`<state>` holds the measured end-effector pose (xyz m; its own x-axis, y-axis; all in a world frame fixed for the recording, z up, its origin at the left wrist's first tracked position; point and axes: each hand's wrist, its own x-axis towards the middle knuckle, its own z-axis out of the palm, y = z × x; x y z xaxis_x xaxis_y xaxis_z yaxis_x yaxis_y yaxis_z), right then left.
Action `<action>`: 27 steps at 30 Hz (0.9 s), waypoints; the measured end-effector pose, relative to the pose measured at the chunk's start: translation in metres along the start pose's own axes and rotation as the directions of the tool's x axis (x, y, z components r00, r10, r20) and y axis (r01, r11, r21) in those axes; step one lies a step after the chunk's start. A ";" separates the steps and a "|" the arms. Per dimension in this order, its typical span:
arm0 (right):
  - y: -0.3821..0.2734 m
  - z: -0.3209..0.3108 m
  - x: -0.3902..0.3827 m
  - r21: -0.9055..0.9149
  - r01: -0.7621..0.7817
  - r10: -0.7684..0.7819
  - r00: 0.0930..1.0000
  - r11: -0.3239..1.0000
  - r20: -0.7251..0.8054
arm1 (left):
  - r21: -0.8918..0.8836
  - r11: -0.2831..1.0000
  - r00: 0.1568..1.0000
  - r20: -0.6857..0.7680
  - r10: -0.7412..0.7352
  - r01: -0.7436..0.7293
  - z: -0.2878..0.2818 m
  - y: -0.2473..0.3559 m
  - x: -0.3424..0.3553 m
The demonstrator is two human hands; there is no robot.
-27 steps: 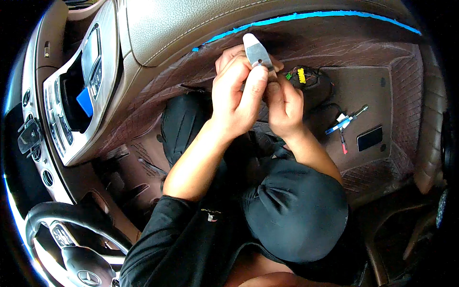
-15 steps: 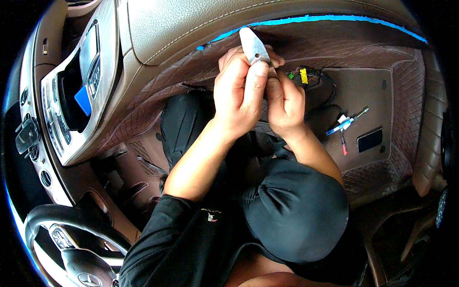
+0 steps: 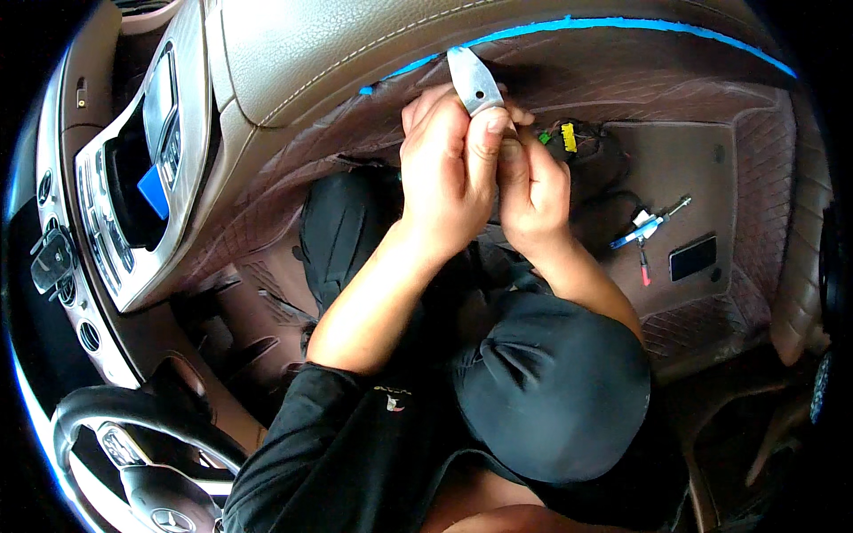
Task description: The person installs a blue LED light strip along the dashboard trim of a vehicle. Using a plastic prying tool, they tuck the strip into the dashboard gap and manage electrical wires in the footwell.
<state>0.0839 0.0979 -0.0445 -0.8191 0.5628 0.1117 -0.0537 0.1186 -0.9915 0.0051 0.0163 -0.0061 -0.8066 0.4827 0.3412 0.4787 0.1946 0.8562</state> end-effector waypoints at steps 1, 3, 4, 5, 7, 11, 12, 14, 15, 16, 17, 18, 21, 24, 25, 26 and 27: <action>0.002 0.001 0.001 0.015 0.008 -0.008 1.000 1.000 -0.006 | -0.028 0.999 1.000 -0.015 -0.027 0.027 0.002 0.002 -0.001; 0.005 0.004 0.004 0.022 0.015 -0.016 1.000 1.000 0.004 | -0.089 0.994 0.996 -0.053 -0.070 0.066 0.005 0.003 -0.001; 0.005 0.005 0.005 0.016 0.017 -0.017 1.000 1.000 0.016 | -0.120 0.990 0.994 -0.072 -0.082 0.073 0.008 0.003 -0.001; 0.004 0.004 0.007 0.008 0.016 -0.016 1.000 1.000 0.005 | -0.157 0.982 0.992 -0.054 -0.112 0.102 0.010 0.003 0.000; -0.006 -0.001 0.011 -0.017 -0.045 0.045 0.998 0.999 0.039 | -0.174 0.982 0.990 -0.105 -0.098 0.079 0.016 0.005 0.004; -0.037 -0.042 0.024 -0.164 -0.137 0.164 0.972 0.977 0.166 | -0.217 0.976 0.967 -0.244 -0.076 0.022 0.040 0.019 0.011; -0.042 -0.051 0.030 -0.118 -0.063 0.086 0.976 0.991 0.200 | -0.262 0.965 0.962 -0.256 -0.099 0.029 0.042 0.023 0.014; -0.044 -0.055 0.040 0.004 -0.107 0.103 0.965 0.994 0.240 | -0.320 0.934 0.971 -0.119 -0.207 0.160 0.029 0.031 0.013; -0.045 -0.059 0.039 -0.055 -0.101 0.112 0.955 0.993 0.275 | -0.290 0.944 0.983 -0.051 -0.178 0.156 0.017 0.033 0.013; -0.042 -0.059 0.039 -0.126 -0.159 0.191 0.933 0.979 0.306 | -0.254 0.954 0.987 0.005 -0.161 0.157 0.003 0.031 0.014; -0.040 -0.056 0.035 -0.139 -0.163 0.198 0.937 0.977 0.290 | -0.130 0.966 0.975 -0.008 -0.224 0.221 -0.012 0.030 0.013; -0.036 -0.052 0.030 -0.106 -0.160 0.184 0.945 0.981 0.271 | -0.106 0.969 0.974 -0.011 -0.227 0.224 -0.024 0.025 0.012; -0.028 -0.043 0.008 -0.031 -0.151 0.154 0.966 0.988 0.209 | -0.173 0.964 0.979 0.067 -0.193 0.202 -0.040 0.010 0.009; -0.020 -0.033 -0.007 0.056 -0.181 0.168 0.969 0.982 0.183 | -0.344 0.895 0.959 0.080 -0.273 0.284 -0.035 -0.001 0.009; -0.017 -0.028 -0.007 0.126 -0.151 0.130 0.979 0.980 0.157 | -0.408 0.875 0.966 0.102 -0.239 0.260 -0.034 -0.002 0.009; -0.015 -0.025 -0.007 0.125 -0.113 0.095 0.985 0.986 0.145 | -0.423 0.870 0.968 0.101 -0.231 0.252 -0.033 -0.002 0.009; -0.012 -0.022 -0.006 0.114 -0.095 0.080 0.988 0.989 0.128 | -0.440 0.869 0.973 0.111 -0.200 0.229 -0.033 -0.002 0.010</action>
<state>0.1023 0.1109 -0.0314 -0.8873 0.4607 0.0223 -0.0402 -0.0291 -0.9988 -0.0155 -0.0074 0.0085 -0.8427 0.5253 0.1177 0.0787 -0.0960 0.9923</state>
